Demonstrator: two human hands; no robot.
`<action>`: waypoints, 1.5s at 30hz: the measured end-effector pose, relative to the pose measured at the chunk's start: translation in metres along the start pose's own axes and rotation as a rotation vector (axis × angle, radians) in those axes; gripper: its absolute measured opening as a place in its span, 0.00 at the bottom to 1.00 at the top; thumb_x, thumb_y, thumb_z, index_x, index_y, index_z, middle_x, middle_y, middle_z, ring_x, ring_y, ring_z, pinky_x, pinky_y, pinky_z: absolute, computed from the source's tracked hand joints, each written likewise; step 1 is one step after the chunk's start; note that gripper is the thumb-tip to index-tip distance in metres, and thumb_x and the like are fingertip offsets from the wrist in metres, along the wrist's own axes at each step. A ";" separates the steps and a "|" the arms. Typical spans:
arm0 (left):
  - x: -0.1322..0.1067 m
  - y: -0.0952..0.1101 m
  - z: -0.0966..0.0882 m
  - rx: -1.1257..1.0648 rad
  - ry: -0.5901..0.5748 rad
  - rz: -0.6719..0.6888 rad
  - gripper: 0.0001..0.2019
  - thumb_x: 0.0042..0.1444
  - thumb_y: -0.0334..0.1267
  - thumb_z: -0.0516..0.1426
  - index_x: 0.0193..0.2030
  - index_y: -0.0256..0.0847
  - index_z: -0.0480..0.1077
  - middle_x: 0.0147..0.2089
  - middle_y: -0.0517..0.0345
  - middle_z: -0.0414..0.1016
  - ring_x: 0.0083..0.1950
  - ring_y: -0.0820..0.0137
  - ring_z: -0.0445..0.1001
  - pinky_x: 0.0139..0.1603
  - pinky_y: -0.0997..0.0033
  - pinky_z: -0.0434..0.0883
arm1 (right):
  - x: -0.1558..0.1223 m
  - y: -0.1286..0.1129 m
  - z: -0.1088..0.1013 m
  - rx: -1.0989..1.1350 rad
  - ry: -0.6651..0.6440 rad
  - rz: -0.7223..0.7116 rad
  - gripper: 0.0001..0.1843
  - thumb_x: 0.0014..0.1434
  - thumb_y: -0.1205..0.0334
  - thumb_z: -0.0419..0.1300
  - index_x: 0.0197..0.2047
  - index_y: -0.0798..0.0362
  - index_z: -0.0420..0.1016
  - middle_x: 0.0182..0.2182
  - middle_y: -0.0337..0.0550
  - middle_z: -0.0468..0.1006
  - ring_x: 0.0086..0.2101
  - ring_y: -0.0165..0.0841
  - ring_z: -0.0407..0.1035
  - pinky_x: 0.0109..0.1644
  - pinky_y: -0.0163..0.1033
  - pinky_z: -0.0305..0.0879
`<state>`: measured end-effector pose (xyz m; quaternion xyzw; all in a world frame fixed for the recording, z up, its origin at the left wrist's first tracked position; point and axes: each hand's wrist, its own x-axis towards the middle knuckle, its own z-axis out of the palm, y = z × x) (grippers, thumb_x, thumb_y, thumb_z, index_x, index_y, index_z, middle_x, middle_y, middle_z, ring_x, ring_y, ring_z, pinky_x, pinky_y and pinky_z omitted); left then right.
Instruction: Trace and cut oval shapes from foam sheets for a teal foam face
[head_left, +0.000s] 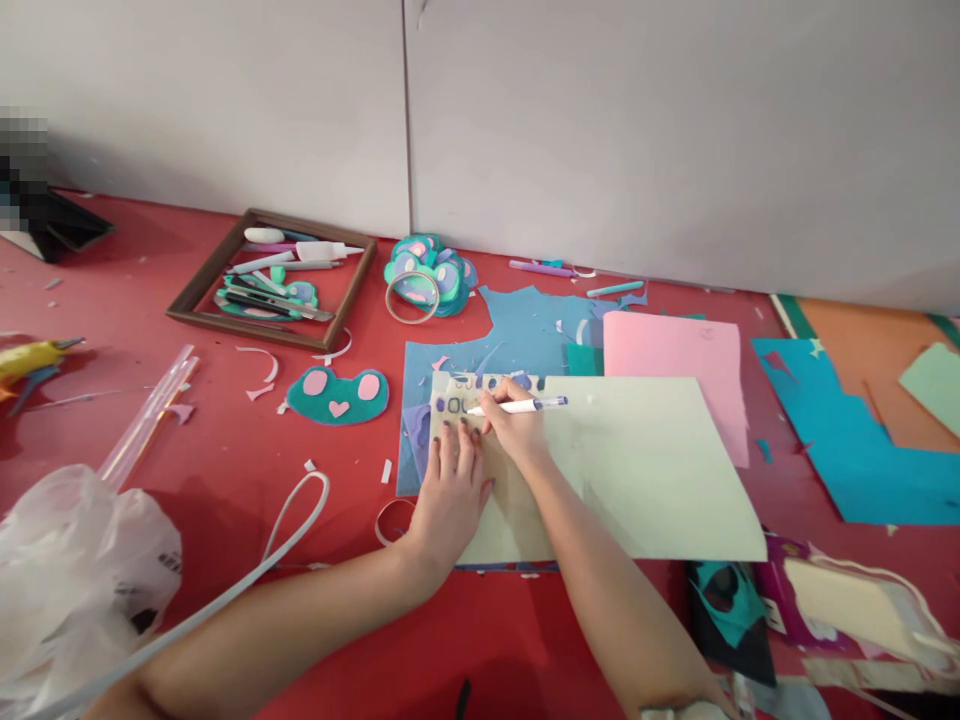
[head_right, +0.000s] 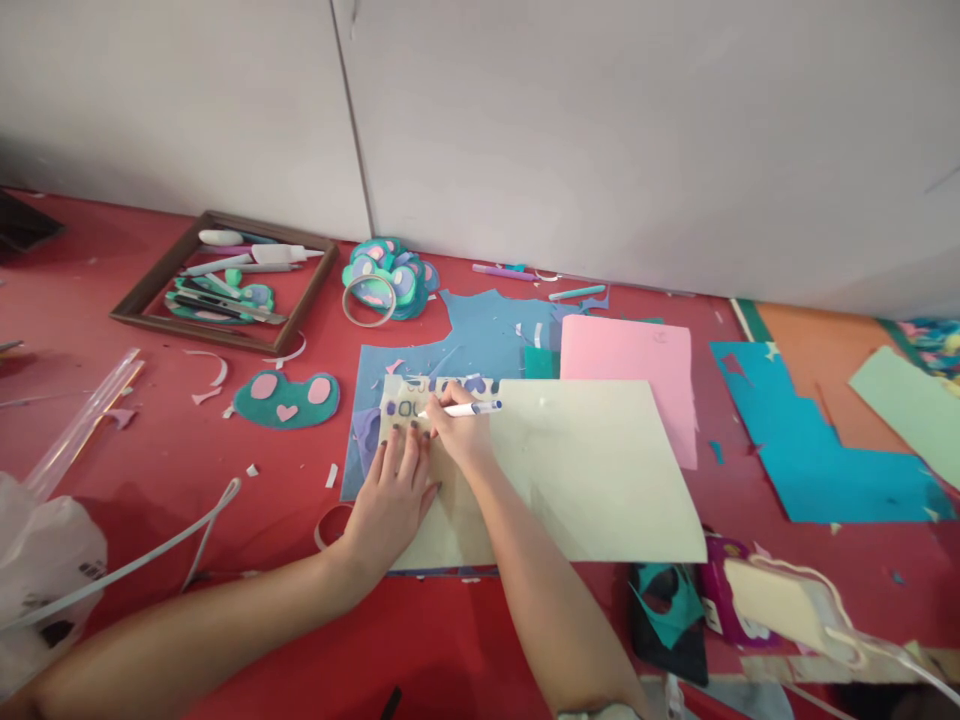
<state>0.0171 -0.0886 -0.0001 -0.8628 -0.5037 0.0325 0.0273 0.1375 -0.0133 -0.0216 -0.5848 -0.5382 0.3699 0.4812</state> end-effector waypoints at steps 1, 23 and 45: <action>0.000 0.000 0.000 -0.004 -0.003 -0.001 0.26 0.66 0.40 0.46 0.66 0.28 0.58 0.65 0.36 0.64 0.67 0.50 0.62 0.65 0.54 0.64 | 0.000 0.001 0.000 0.009 0.012 0.009 0.15 0.55 0.59 0.57 0.20 0.46 0.57 0.11 0.28 0.63 0.16 0.30 0.63 0.29 0.37 0.64; -0.001 0.000 0.002 -0.033 0.008 -0.019 0.26 0.65 0.40 0.47 0.67 0.31 0.57 0.67 0.38 0.62 0.69 0.52 0.59 0.66 0.54 0.62 | 0.000 -0.001 -0.002 0.009 0.035 -0.048 0.18 0.58 0.52 0.58 0.22 0.47 0.59 0.12 0.30 0.66 0.18 0.30 0.67 0.32 0.37 0.66; 0.000 0.001 0.001 -0.008 0.028 -0.005 0.25 0.65 0.40 0.47 0.65 0.28 0.60 0.65 0.37 0.64 0.66 0.51 0.63 0.65 0.54 0.64 | 0.000 0.000 0.000 -0.047 0.065 -0.104 0.18 0.60 0.52 0.57 0.23 0.47 0.58 0.13 0.32 0.69 0.20 0.31 0.68 0.32 0.38 0.67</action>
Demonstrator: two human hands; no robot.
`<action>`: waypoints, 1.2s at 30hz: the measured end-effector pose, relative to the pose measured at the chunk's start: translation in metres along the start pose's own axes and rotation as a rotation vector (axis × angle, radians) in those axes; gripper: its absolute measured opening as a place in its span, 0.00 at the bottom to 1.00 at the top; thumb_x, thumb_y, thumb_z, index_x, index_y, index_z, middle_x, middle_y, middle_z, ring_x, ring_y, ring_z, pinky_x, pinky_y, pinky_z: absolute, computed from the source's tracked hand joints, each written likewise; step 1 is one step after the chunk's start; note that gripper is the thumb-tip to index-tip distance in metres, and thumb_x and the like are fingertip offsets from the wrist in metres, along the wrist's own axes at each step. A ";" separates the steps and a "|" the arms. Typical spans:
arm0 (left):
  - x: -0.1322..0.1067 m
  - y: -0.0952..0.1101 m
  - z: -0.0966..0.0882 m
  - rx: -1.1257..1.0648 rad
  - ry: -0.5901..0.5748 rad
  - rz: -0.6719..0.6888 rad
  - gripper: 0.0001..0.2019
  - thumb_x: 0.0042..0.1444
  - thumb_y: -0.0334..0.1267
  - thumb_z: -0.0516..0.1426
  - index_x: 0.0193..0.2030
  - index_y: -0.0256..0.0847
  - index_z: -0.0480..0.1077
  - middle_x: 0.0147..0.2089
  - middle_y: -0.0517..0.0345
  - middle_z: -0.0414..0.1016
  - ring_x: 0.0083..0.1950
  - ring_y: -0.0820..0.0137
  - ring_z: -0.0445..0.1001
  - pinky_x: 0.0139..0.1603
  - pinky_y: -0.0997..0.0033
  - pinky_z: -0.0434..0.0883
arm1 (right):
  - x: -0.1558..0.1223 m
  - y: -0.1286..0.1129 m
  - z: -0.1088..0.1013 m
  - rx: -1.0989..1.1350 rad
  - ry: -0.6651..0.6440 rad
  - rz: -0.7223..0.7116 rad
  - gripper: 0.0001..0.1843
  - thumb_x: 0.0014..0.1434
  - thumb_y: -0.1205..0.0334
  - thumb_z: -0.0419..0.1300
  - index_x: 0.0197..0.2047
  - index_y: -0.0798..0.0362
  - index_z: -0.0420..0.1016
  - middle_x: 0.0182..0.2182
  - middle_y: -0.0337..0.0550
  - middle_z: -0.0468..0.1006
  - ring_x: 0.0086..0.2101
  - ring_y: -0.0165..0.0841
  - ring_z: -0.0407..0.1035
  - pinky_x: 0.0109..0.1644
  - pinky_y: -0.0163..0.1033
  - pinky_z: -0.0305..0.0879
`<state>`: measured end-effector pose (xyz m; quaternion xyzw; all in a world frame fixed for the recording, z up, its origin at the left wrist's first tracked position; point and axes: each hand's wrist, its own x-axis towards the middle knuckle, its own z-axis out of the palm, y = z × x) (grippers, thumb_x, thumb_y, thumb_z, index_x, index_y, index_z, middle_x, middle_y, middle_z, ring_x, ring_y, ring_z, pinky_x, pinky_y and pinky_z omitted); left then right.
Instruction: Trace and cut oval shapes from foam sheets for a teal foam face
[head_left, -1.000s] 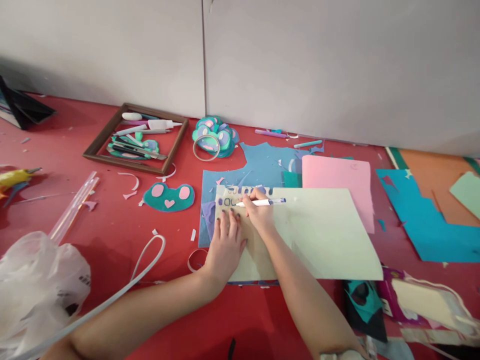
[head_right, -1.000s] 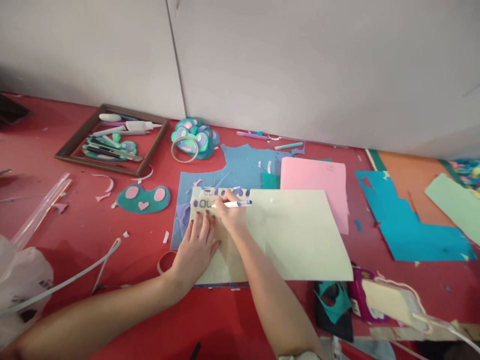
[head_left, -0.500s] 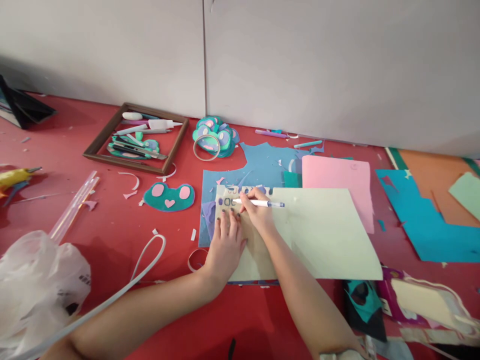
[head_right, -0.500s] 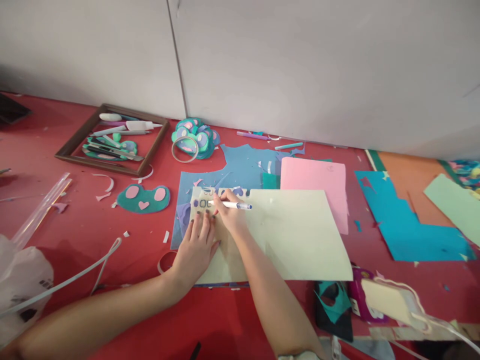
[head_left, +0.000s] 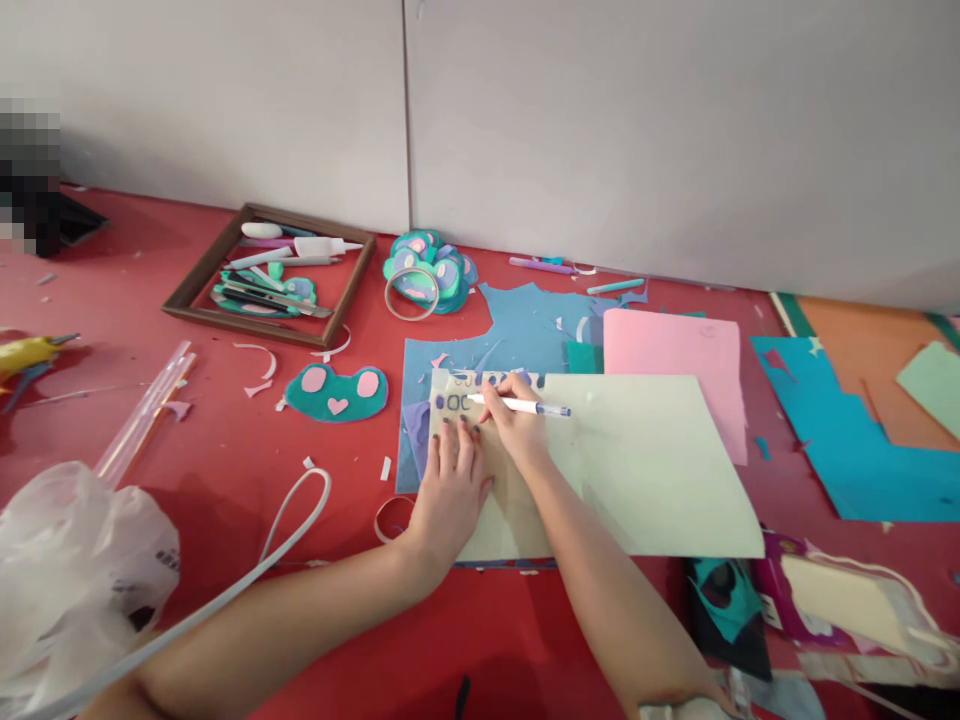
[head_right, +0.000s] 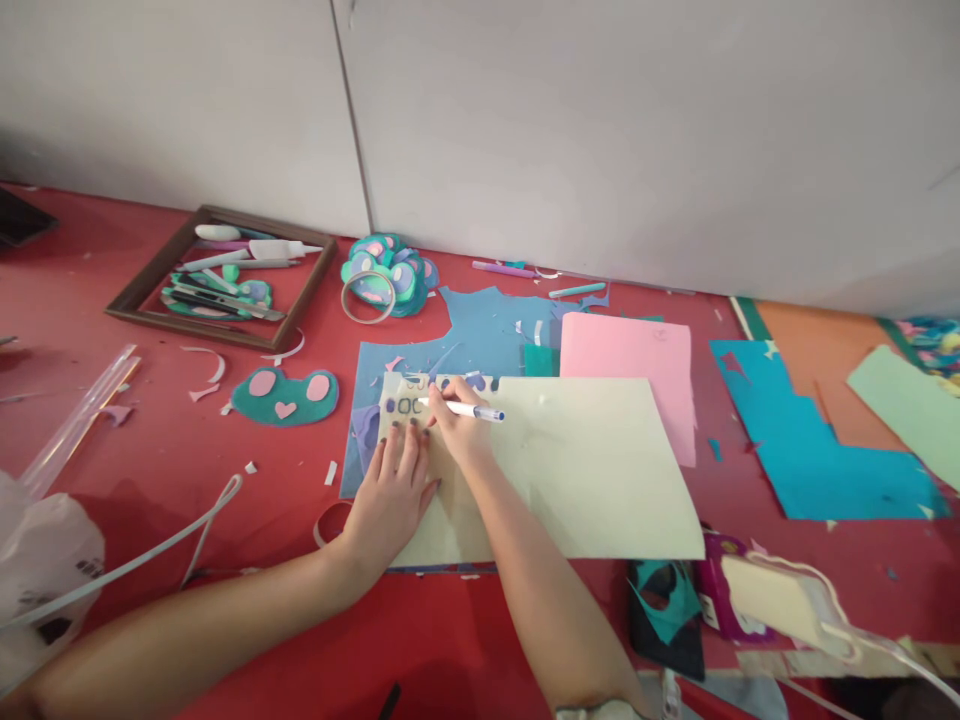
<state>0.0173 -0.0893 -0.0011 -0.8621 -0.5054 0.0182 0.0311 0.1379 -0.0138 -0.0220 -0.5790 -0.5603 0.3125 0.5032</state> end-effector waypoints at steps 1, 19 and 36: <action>0.000 0.000 0.000 -0.007 -0.005 -0.002 0.25 0.65 0.40 0.47 0.65 0.28 0.60 0.66 0.37 0.64 0.67 0.51 0.62 0.65 0.54 0.63 | 0.000 0.000 0.000 -0.004 -0.007 -0.004 0.18 0.60 0.52 0.57 0.23 0.47 0.58 0.13 0.32 0.69 0.20 0.31 0.68 0.32 0.38 0.67; -0.001 0.001 0.003 -0.052 -0.019 -0.021 0.26 0.65 0.39 0.47 0.68 0.31 0.56 0.67 0.38 0.62 0.69 0.52 0.58 0.67 0.52 0.60 | -0.002 0.000 0.001 -0.056 0.023 0.011 0.18 0.59 0.51 0.56 0.22 0.47 0.56 0.13 0.31 0.66 0.19 0.31 0.67 0.29 0.37 0.66; 0.000 0.000 0.001 -0.039 -0.020 -0.018 0.26 0.65 0.39 0.48 0.67 0.30 0.57 0.66 0.37 0.62 0.69 0.51 0.59 0.67 0.53 0.61 | -0.003 0.002 0.002 -0.019 0.024 0.045 0.18 0.59 0.51 0.57 0.22 0.46 0.57 0.13 0.32 0.65 0.22 0.34 0.71 0.30 0.38 0.66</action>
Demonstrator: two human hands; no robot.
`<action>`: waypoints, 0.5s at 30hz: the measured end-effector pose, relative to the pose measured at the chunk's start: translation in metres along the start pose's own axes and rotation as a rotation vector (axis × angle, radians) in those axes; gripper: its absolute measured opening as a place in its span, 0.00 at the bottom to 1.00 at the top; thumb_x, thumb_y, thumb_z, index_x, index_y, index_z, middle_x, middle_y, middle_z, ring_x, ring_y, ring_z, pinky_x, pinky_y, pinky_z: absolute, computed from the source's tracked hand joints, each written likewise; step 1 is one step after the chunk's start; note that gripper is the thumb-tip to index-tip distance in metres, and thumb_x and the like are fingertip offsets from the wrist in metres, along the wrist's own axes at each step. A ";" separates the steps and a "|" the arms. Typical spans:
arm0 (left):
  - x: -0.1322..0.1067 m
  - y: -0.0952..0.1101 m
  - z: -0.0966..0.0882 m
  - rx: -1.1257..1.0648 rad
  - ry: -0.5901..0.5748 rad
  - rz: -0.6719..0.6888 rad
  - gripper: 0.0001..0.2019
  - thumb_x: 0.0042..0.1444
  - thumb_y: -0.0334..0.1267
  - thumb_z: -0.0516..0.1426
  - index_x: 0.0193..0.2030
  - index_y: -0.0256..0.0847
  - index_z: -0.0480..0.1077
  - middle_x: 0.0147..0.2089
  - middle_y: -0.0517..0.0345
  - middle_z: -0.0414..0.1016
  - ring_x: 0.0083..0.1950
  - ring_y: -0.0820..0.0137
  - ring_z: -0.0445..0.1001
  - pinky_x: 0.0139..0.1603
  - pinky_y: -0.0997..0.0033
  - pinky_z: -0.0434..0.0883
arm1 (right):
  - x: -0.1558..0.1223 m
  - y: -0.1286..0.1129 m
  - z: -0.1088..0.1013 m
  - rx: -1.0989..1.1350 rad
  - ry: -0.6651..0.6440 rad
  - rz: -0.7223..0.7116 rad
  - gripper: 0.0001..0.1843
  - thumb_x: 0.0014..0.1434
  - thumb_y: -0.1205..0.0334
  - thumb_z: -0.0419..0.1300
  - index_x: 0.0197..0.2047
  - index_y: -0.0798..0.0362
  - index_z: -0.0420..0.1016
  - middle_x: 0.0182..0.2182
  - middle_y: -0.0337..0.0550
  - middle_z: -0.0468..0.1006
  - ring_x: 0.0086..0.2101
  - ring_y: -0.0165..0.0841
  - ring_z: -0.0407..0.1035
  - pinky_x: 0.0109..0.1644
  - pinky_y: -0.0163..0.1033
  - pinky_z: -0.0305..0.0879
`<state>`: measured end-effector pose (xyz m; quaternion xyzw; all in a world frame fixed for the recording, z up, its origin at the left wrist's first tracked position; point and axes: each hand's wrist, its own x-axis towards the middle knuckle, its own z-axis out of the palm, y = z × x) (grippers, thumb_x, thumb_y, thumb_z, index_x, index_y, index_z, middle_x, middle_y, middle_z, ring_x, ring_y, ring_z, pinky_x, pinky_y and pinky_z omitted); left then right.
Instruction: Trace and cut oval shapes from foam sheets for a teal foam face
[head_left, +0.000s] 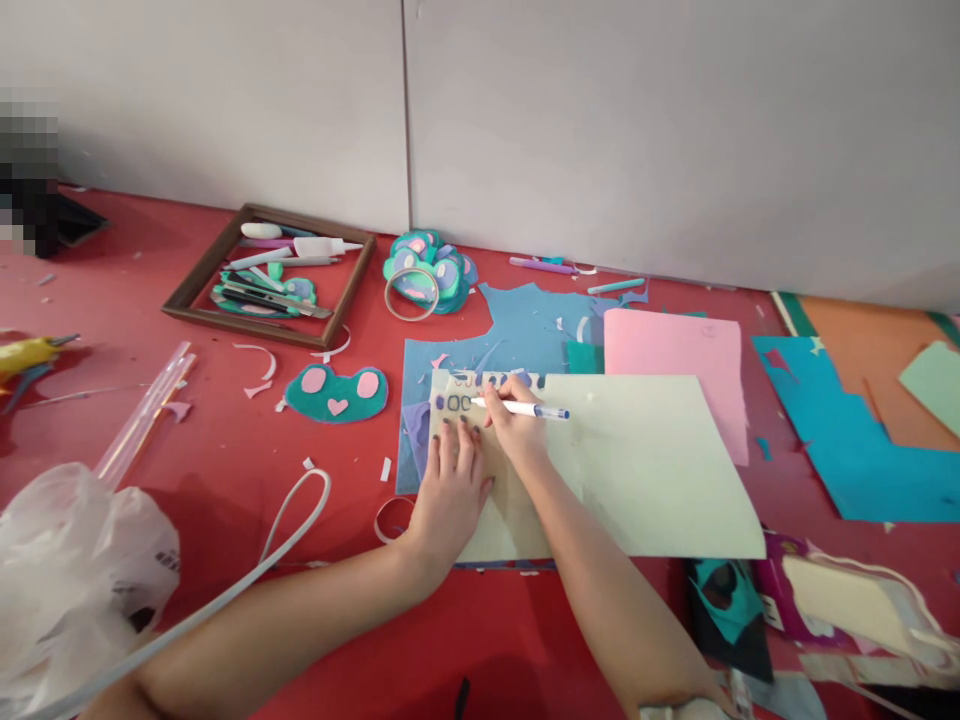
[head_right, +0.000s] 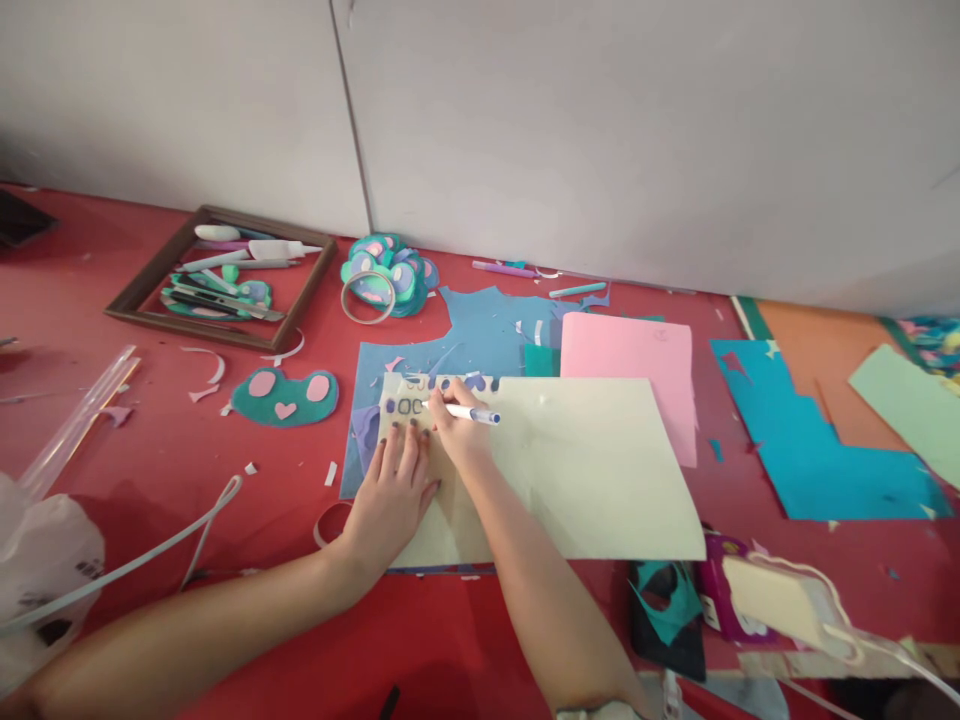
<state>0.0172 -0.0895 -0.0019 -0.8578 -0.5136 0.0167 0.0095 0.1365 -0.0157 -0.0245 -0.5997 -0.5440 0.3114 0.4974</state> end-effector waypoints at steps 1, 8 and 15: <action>0.000 0.000 0.000 0.007 -0.002 0.002 0.26 0.65 0.39 0.47 0.67 0.29 0.58 0.66 0.37 0.63 0.68 0.51 0.59 0.66 0.53 0.62 | 0.000 0.001 0.000 0.000 -0.002 -0.001 0.18 0.59 0.51 0.57 0.22 0.46 0.57 0.13 0.32 0.66 0.22 0.34 0.71 0.30 0.38 0.66; 0.000 0.000 -0.002 0.024 -0.005 0.005 0.25 0.66 0.39 0.45 0.66 0.29 0.59 0.67 0.38 0.62 0.67 0.52 0.61 0.66 0.53 0.63 | 0.000 0.000 0.000 -0.002 -0.006 -0.019 0.18 0.59 0.50 0.57 0.23 0.46 0.58 0.13 0.33 0.68 0.21 0.33 0.70 0.29 0.38 0.66; 0.000 0.000 0.002 0.022 0.005 0.010 0.26 0.65 0.40 0.47 0.66 0.28 0.59 0.66 0.36 0.63 0.68 0.51 0.61 0.65 0.54 0.63 | 0.000 -0.005 0.000 -0.031 -0.029 -0.024 0.18 0.59 0.50 0.57 0.23 0.47 0.57 0.14 0.32 0.69 0.18 0.30 0.67 0.27 0.36 0.65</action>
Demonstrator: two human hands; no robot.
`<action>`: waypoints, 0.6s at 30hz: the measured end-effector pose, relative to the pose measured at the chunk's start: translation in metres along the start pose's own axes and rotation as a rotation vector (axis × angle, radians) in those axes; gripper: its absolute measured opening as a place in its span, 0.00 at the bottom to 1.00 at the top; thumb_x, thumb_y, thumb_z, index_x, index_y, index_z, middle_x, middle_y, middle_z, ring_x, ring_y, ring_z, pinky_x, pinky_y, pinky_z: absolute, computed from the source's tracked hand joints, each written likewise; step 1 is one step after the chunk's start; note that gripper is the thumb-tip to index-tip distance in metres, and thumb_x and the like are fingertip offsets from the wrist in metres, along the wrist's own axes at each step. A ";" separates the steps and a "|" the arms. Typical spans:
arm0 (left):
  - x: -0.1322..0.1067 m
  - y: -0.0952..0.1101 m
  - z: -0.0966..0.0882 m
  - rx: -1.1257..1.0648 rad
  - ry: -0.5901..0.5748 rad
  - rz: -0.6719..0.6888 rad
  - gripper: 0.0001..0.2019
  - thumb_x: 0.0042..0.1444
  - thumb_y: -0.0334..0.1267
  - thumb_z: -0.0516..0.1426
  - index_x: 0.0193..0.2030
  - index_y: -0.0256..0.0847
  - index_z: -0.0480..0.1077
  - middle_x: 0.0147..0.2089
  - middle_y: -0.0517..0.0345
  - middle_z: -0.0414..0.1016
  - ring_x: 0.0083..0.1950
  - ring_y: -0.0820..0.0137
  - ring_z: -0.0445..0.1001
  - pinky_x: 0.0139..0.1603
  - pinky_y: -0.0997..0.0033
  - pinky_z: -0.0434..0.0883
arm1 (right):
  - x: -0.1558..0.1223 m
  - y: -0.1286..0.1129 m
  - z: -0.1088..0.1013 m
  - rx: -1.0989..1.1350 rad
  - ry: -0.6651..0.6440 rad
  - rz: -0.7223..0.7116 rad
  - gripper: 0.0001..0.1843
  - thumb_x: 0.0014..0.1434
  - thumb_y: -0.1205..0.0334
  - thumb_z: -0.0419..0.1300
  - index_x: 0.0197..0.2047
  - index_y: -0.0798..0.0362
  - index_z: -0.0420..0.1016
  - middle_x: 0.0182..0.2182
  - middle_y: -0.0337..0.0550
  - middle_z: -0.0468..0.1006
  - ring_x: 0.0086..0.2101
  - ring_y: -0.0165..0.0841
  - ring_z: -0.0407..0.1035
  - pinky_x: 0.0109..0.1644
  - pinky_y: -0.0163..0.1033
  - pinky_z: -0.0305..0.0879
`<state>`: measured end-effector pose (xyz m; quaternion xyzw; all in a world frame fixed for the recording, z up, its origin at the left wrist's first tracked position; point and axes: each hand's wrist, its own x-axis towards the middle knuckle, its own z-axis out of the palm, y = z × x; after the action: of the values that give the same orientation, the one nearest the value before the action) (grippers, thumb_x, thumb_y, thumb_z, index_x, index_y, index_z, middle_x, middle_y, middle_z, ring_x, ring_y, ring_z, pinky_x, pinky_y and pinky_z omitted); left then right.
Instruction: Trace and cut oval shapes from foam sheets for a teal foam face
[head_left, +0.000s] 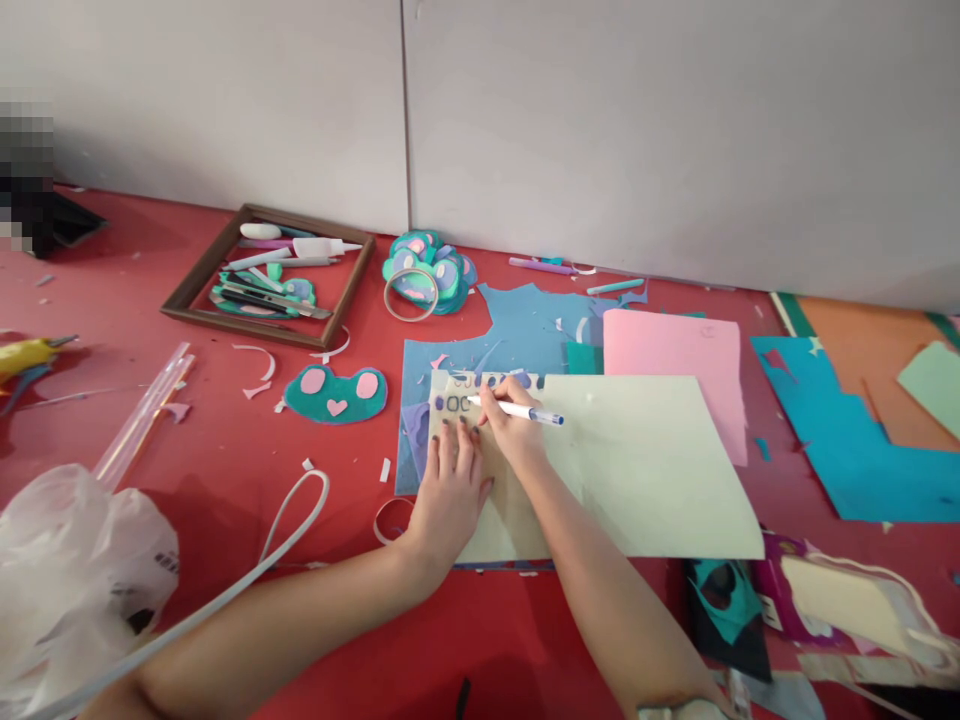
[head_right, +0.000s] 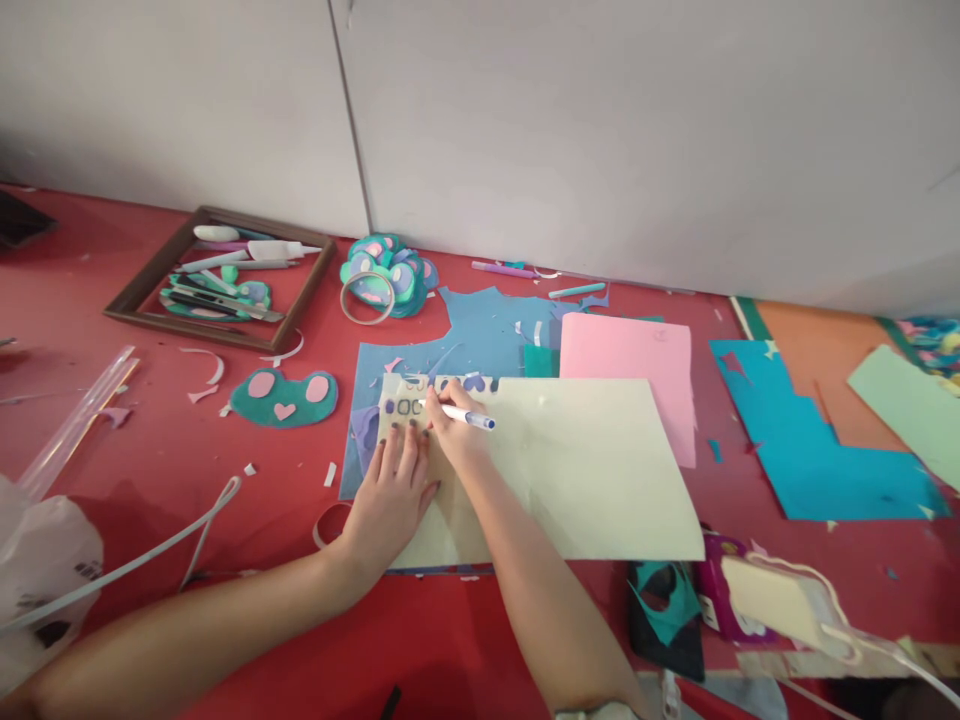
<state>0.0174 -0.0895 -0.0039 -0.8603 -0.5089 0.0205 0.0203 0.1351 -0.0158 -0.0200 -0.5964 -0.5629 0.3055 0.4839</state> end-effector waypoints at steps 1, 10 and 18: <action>0.000 0.000 0.001 -0.015 0.002 -0.007 0.26 0.65 0.40 0.48 0.67 0.29 0.58 0.66 0.36 0.62 0.68 0.51 0.60 0.66 0.54 0.62 | 0.000 0.000 0.000 -0.001 0.004 -0.004 0.18 0.59 0.51 0.57 0.23 0.47 0.57 0.14 0.32 0.68 0.18 0.30 0.67 0.27 0.36 0.65; -0.001 0.000 0.003 -0.040 0.004 -0.016 0.27 0.65 0.39 0.47 0.69 0.33 0.53 0.67 0.38 0.61 0.69 0.52 0.58 0.67 0.53 0.60 | -0.001 0.006 0.001 -0.061 0.046 -0.007 0.18 0.58 0.55 0.55 0.21 0.47 0.54 0.12 0.30 0.61 0.17 0.29 0.61 0.25 0.36 0.59; 0.000 0.000 -0.003 0.029 -0.005 0.008 0.25 0.66 0.38 0.45 0.66 0.28 0.59 0.66 0.37 0.64 0.67 0.50 0.62 0.65 0.53 0.63 | -0.002 0.005 0.001 -0.011 0.046 0.009 0.16 0.58 0.54 0.55 0.22 0.47 0.56 0.13 0.32 0.63 0.19 0.31 0.65 0.27 0.36 0.61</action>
<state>0.0177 -0.0896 -0.0011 -0.8620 -0.5050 0.0302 0.0314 0.1359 -0.0165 -0.0254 -0.6082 -0.5506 0.2907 0.4923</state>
